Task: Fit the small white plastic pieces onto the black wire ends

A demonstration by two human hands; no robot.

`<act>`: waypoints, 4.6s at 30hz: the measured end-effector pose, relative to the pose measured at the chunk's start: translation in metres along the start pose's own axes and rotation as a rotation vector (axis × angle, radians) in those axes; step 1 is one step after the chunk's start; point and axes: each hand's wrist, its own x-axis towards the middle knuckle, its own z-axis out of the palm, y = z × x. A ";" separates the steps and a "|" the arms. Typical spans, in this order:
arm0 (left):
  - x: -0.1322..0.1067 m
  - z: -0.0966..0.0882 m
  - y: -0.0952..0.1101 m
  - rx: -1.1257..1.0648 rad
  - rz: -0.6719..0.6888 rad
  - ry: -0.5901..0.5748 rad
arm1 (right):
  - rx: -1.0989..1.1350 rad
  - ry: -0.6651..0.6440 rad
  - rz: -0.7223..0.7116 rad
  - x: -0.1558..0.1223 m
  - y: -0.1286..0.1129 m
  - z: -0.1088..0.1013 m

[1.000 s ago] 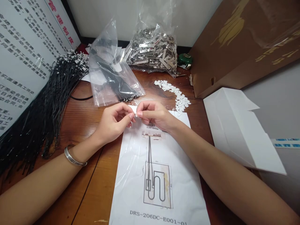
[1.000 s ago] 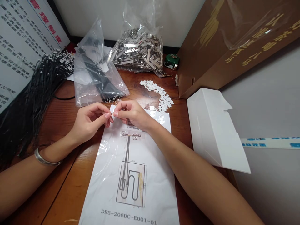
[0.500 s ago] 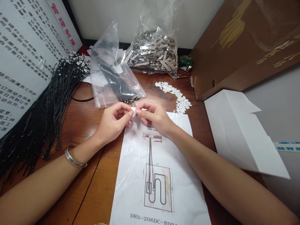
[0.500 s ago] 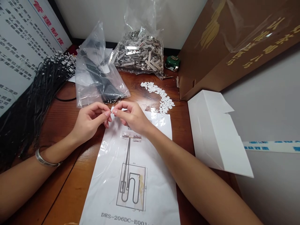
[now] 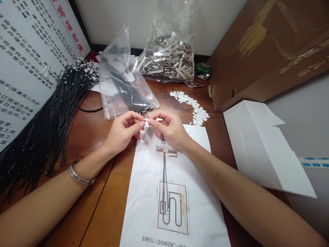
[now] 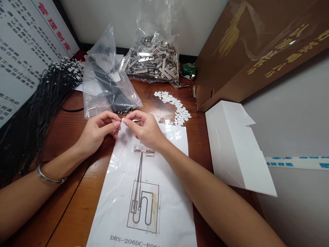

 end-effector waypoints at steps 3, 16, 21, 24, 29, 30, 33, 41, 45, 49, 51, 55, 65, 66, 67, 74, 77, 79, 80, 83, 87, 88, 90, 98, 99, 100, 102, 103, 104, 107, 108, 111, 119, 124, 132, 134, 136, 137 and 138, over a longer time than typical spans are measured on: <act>0.000 0.000 -0.001 -0.017 0.000 0.006 | 0.002 0.001 -0.004 0.000 0.001 0.000; -0.002 0.001 0.003 0.059 0.018 -0.027 | 0.075 -0.070 0.037 0.002 0.005 -0.008; -0.002 0.000 0.002 0.041 0.005 -0.030 | 0.090 -0.118 0.046 0.004 0.006 -0.012; -0.002 0.000 0.000 0.000 -0.007 -0.007 | 0.078 -0.119 0.052 0.004 0.006 -0.012; -0.002 -0.001 0.001 -0.011 -0.010 -0.021 | 0.084 -0.122 0.060 0.003 0.005 -0.012; -0.002 -0.001 0.002 -0.012 -0.008 -0.036 | 0.088 -0.133 0.059 0.004 0.005 -0.012; -0.002 -0.002 0.002 -0.021 0.006 -0.098 | 0.096 -0.193 0.046 0.004 0.005 -0.014; -0.001 -0.003 0.005 -0.021 0.049 -0.190 | 0.091 -0.294 0.055 0.005 0.001 -0.017; -0.002 -0.002 0.006 0.029 0.060 -0.163 | 0.094 -0.257 0.104 0.005 0.001 -0.017; -0.003 -0.001 0.006 0.073 0.081 -0.143 | 0.097 -0.246 0.116 0.005 0.001 -0.017; -0.004 -0.001 0.005 0.094 0.084 -0.136 | 0.097 -0.249 0.119 0.005 0.000 -0.017; -0.004 0.000 0.004 0.105 0.084 -0.127 | 0.095 -0.253 0.122 0.005 -0.001 -0.017; -0.003 0.001 0.005 0.088 0.041 -0.120 | 0.078 -0.243 0.100 0.004 -0.001 -0.016; -0.003 0.001 0.005 0.084 0.041 -0.118 | 0.078 -0.242 0.099 0.004 -0.001 -0.016; -0.003 0.002 0.005 0.082 0.043 -0.117 | 0.076 -0.246 0.098 0.004 -0.001 -0.016; -0.003 0.002 0.007 0.072 0.059 -0.139 | 0.044 -0.350 0.141 0.003 -0.006 -0.016; -0.003 0.002 0.006 0.050 0.063 -0.145 | 0.035 -0.375 0.128 0.003 -0.007 -0.014; -0.002 0.002 0.005 0.040 0.061 -0.148 | 0.038 -0.373 0.118 0.002 -0.007 -0.013; -0.002 0.002 0.005 0.036 0.059 -0.149 | 0.040 -0.372 0.115 0.002 -0.006 -0.013; -0.002 0.002 0.005 0.033 0.049 -0.147 | 0.047 -0.377 0.113 0.002 -0.005 -0.013; -0.002 0.002 0.005 0.044 0.046 -0.161 | 0.047 -0.397 0.105 0.002 -0.004 -0.014; -0.002 0.002 0.005 0.047 0.050 -0.166 | 0.047 -0.399 0.099 0.002 -0.004 -0.014; -0.002 0.001 0.004 0.055 0.052 -0.167 | 0.047 -0.391 0.087 0.001 -0.004 -0.014; -0.002 0.002 0.005 0.076 0.028 -0.148 | -0.017 -0.347 0.052 -0.001 -0.003 -0.011; -0.002 0.002 0.005 0.080 0.025 -0.150 | -0.021 -0.348 0.050 -0.001 -0.003 -0.011; -0.002 0.002 0.005 0.086 0.022 -0.152 | -0.024 -0.351 0.050 0.000 -0.003 -0.012; -0.002 0.001 0.005 0.106 0.012 -0.152 | -0.029 -0.363 0.052 0.000 -0.002 -0.012; -0.001 0.001 0.005 0.116 0.007 -0.150 | -0.032 -0.367 0.052 0.000 -0.002 -0.012; -0.001 0.000 0.005 0.125 0.001 -0.149 | -0.035 -0.370 0.050 0.000 -0.002 -0.012; -0.001 -0.001 0.005 0.141 -0.017 -0.158 | -0.047 -0.371 0.044 0.000 -0.003 -0.012; -0.001 -0.001 0.005 0.144 -0.022 -0.162 | -0.050 -0.367 0.041 0.000 -0.002 -0.012; 0.000 -0.001 0.007 0.159 -0.030 -0.167 | -0.076 -0.359 0.032 0.000 -0.002 -0.011; 0.001 0.000 0.009 0.203 -0.021 -0.177 | -0.131 -0.340 -0.005 -0.001 0.000 -0.010; 0.001 0.001 0.009 0.127 -0.017 -0.136 | -0.055 -0.236 0.011 -0.002 0.001 -0.007; 0.001 0.002 0.007 0.123 -0.023 -0.121 | -0.062 -0.195 0.010 -0.003 0.000 -0.006; 0.001 0.002 0.007 0.130 -0.026 -0.122 | -0.058 -0.197 0.011 -0.003 0.000 -0.006; 0.001 0.001 0.007 0.134 -0.027 -0.121 | -0.055 -0.200 0.016 -0.002 0.001 -0.007; 0.001 0.001 0.007 0.135 -0.026 -0.121 | -0.055 -0.201 0.017 -0.002 0.001 -0.007; 0.001 0.001 0.006 0.137 -0.022 -0.122 | -0.060 -0.205 0.016 -0.002 0.001 -0.007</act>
